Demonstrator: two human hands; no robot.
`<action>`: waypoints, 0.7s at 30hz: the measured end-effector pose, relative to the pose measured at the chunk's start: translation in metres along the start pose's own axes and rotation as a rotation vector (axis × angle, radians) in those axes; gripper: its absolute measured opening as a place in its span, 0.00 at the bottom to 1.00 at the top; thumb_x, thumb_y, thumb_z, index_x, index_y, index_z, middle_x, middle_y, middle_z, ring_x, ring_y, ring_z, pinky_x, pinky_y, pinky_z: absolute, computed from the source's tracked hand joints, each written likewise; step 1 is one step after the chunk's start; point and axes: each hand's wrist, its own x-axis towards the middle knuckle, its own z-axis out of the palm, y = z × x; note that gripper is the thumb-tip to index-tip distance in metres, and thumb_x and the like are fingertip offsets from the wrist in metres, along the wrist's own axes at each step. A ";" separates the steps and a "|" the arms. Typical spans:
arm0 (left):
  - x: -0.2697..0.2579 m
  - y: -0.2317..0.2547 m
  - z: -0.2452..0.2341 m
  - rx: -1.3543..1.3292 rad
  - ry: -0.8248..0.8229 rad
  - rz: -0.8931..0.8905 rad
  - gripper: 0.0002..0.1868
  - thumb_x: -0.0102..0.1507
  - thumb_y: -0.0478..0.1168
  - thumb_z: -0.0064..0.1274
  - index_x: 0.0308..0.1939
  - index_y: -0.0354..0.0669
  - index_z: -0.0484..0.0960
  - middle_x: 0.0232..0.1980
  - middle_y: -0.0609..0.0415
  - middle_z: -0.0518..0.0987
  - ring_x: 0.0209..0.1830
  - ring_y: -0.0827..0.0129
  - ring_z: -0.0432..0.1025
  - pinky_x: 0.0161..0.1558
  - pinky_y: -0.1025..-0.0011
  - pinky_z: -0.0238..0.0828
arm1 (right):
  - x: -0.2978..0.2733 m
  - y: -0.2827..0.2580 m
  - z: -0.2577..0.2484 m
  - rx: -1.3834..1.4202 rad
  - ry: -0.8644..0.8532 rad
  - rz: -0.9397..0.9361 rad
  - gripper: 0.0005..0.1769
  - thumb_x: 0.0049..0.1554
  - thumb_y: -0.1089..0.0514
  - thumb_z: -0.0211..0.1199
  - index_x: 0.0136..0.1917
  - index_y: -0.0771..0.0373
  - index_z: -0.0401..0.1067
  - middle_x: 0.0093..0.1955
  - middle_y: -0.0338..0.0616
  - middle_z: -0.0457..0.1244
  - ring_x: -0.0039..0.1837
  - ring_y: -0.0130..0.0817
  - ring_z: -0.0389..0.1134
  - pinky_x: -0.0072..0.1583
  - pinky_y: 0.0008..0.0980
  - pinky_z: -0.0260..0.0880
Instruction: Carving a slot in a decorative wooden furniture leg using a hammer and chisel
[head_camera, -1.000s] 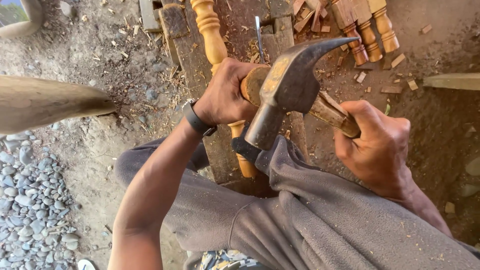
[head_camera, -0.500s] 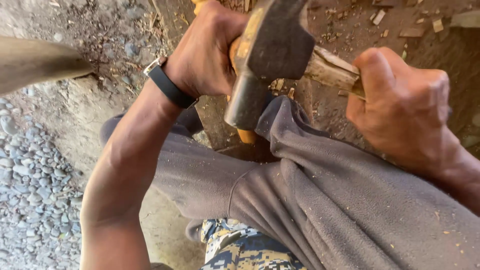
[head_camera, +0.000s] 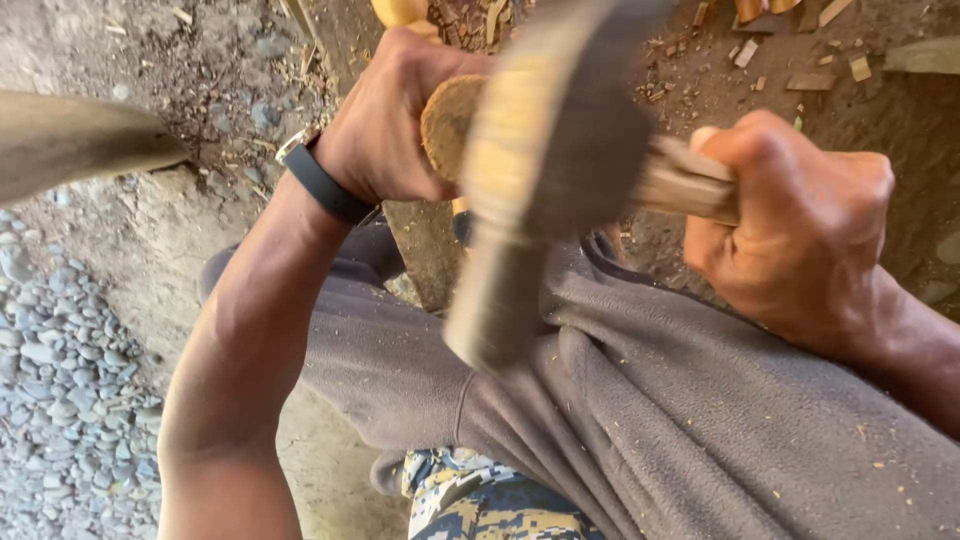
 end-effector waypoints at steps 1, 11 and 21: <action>0.002 0.004 0.000 0.008 -0.009 0.018 0.20 0.57 0.35 0.82 0.40 0.29 0.84 0.38 0.46 0.86 0.30 0.63 0.78 0.34 0.67 0.74 | -0.001 0.002 0.003 0.040 0.001 -0.003 0.12 0.79 0.77 0.77 0.58 0.73 0.74 0.42 0.46 0.64 0.30 0.33 0.49 0.31 0.40 0.50; -0.006 -0.017 -0.012 -0.133 -0.074 -0.044 0.13 0.66 0.38 0.69 0.43 0.38 0.80 0.39 0.52 0.82 0.31 0.66 0.80 0.31 0.74 0.84 | -0.019 0.020 -0.009 0.122 0.137 -0.035 0.32 0.73 0.59 0.82 0.72 0.89 0.69 0.44 0.51 0.61 0.36 0.45 0.56 0.42 0.49 0.63; -0.013 -0.018 0.053 0.049 -0.010 -0.090 0.19 0.67 0.54 0.65 0.46 0.46 0.79 0.35 0.58 0.84 0.29 0.72 0.82 0.34 0.73 0.85 | 0.011 -0.019 0.002 0.062 -0.013 0.134 0.12 0.76 0.71 0.73 0.58 0.68 0.69 0.38 0.40 0.65 0.30 0.30 0.54 0.29 0.32 0.48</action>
